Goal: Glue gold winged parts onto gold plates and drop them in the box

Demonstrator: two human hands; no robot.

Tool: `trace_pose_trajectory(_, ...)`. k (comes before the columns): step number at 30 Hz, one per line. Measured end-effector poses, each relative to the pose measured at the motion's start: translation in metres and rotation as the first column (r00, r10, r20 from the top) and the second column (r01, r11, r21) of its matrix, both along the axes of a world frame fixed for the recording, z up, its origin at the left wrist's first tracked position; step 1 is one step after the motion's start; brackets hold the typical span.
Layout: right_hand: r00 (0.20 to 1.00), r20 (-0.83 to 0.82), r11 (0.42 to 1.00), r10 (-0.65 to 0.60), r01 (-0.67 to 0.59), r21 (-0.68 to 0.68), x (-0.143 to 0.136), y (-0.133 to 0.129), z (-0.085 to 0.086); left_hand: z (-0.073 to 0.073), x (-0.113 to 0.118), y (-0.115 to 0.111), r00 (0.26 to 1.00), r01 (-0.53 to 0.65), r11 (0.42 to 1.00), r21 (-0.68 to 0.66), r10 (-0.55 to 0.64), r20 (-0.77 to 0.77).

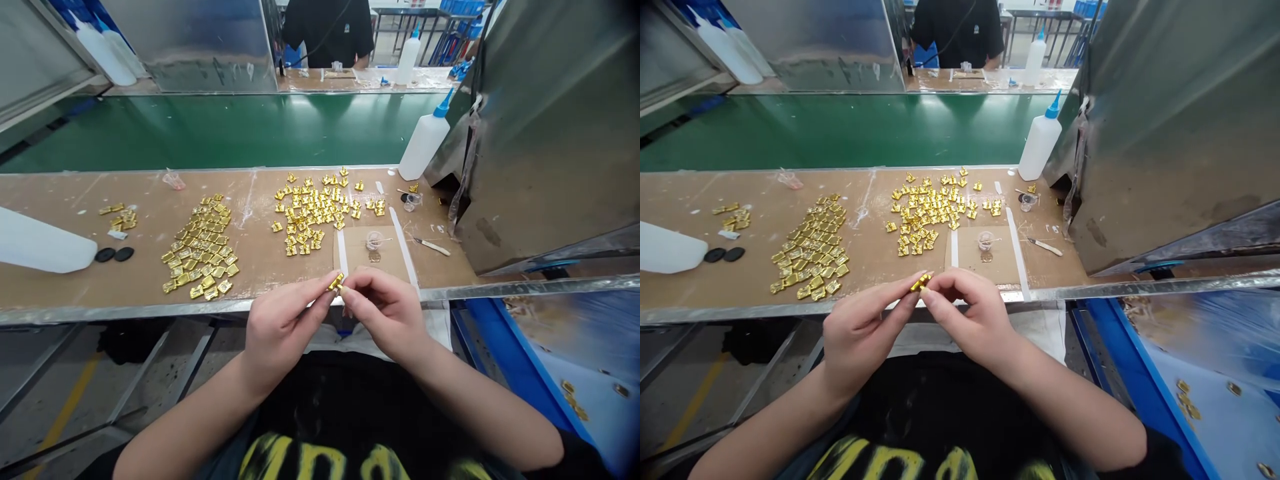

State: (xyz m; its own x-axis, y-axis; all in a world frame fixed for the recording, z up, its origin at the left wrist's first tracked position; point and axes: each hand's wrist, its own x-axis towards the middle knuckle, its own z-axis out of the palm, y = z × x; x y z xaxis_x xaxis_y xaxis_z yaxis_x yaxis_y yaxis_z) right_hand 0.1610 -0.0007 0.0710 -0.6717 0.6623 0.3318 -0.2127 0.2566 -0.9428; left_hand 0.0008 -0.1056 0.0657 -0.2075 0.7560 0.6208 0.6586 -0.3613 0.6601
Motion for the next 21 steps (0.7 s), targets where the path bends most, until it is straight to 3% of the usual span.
trace_pose_trajectory(8,0.997,-0.076,0.985,0.030,-0.042,-0.169,-0.006,-0.004,-0.004,0.012,0.005,0.001,0.978,-0.098,0.995,-0.001,0.096,-0.185)
trace_pose_trajectory(21,0.989,-0.135,0.998,-0.059,0.059,0.002,-0.005,-0.004,-0.008,0.018,0.019,0.005,0.982,-0.165,0.986,-0.005,0.164,-0.098)
